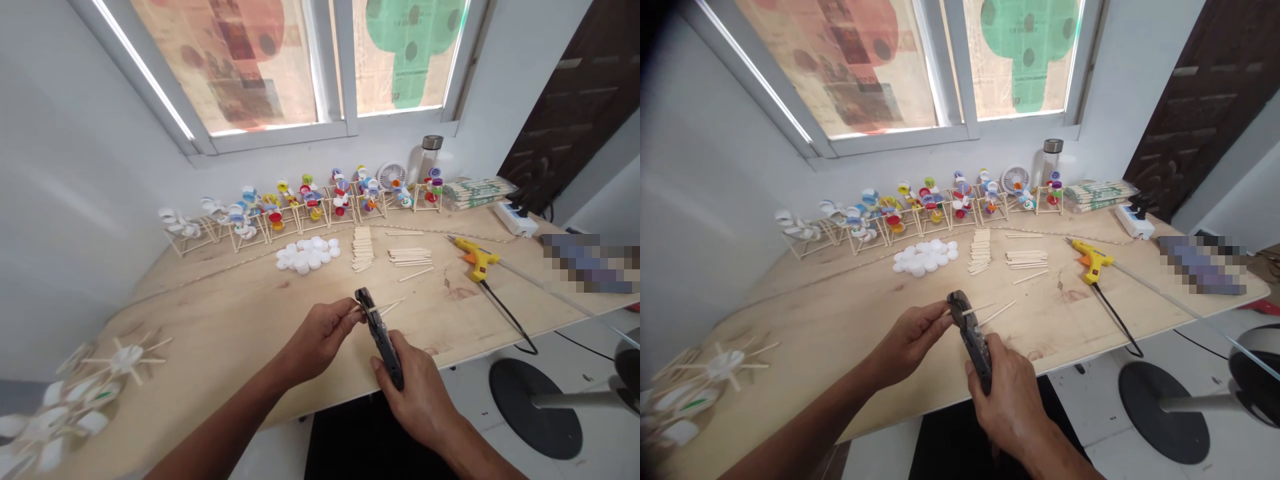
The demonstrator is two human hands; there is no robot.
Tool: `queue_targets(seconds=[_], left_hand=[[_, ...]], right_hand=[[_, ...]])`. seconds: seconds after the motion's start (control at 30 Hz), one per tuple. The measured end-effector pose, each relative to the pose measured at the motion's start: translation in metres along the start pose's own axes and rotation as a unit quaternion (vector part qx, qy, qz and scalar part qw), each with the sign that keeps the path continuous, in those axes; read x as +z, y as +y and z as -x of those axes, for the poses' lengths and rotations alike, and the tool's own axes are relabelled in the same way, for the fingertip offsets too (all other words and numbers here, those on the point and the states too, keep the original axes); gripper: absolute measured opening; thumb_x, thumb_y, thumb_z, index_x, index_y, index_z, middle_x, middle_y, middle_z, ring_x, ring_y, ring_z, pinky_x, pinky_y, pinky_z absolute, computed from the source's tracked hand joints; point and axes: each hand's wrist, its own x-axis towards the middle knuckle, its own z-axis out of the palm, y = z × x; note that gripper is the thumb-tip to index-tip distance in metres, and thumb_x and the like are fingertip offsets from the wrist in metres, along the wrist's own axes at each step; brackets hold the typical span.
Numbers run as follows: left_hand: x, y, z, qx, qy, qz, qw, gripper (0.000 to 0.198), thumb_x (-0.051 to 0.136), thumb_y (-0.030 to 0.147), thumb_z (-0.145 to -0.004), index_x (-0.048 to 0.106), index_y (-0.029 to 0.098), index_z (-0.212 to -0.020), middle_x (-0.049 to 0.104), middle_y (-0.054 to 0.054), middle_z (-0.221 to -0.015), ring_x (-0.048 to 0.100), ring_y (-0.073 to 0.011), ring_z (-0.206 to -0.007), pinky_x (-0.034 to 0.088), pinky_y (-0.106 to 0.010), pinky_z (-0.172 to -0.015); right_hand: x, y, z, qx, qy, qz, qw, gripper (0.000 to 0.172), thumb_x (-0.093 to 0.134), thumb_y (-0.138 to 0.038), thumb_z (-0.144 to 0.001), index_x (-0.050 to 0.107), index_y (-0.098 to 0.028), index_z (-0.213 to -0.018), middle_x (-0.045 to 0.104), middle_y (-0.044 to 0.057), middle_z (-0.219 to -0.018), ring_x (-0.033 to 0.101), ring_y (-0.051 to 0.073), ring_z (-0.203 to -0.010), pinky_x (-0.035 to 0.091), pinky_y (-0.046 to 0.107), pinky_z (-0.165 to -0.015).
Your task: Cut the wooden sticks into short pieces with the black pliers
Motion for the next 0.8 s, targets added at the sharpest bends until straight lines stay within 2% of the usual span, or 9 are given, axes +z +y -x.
queue_targets(seconds=[0.2, 0.4, 0.8], left_hand=[[-0.001, -0.009, -0.007, -0.006, -0.006, -0.007, 1.0, 0.027, 0.033, 0.03, -0.088, 0.053, 0.014, -0.079, 0.049, 0.002, -0.062, 0.046, -0.0094, -0.058, 0.035, -0.02, -0.057], [0.002, -0.023, -0.014, -0.015, 0.019, -0.065, 0.998, 0.027, 0.033, 0.029, -0.088, 0.045, 0.016, -0.068, 0.041, 0.004, -0.055, 0.04, -0.0085, -0.05, 0.03, -0.02, -0.051], [0.008, -0.042, -0.017, -0.01, 0.031, -0.145, 0.989, 0.023, 0.029, 0.028, -0.089, 0.042, 0.018, -0.073, 0.051, 0.001, -0.061, 0.049, -0.0115, -0.054, 0.034, -0.022, -0.052]], right_hand=[[0.003, 0.003, -0.009, 0.012, -0.002, 0.005, 1.0, 0.006, 0.043, -0.027, -0.08, 0.043, -0.021, -0.08, 0.057, 0.0, -0.065, 0.053, 0.016, -0.058, 0.033, 0.023, -0.053], [0.005, 0.002, -0.02, 0.038, -0.022, 0.01, 0.999, 0.006, 0.043, -0.025, -0.079, 0.044, -0.021, -0.075, 0.056, 0.0, -0.063, 0.054, 0.016, -0.058, 0.034, 0.023, -0.055], [0.006, -0.001, -0.031, 0.062, -0.044, 0.019, 0.997, 0.007, 0.045, -0.024, -0.078, 0.048, -0.02, -0.074, 0.056, 0.001, -0.063, 0.052, 0.016, -0.059, 0.035, 0.023, -0.055]])
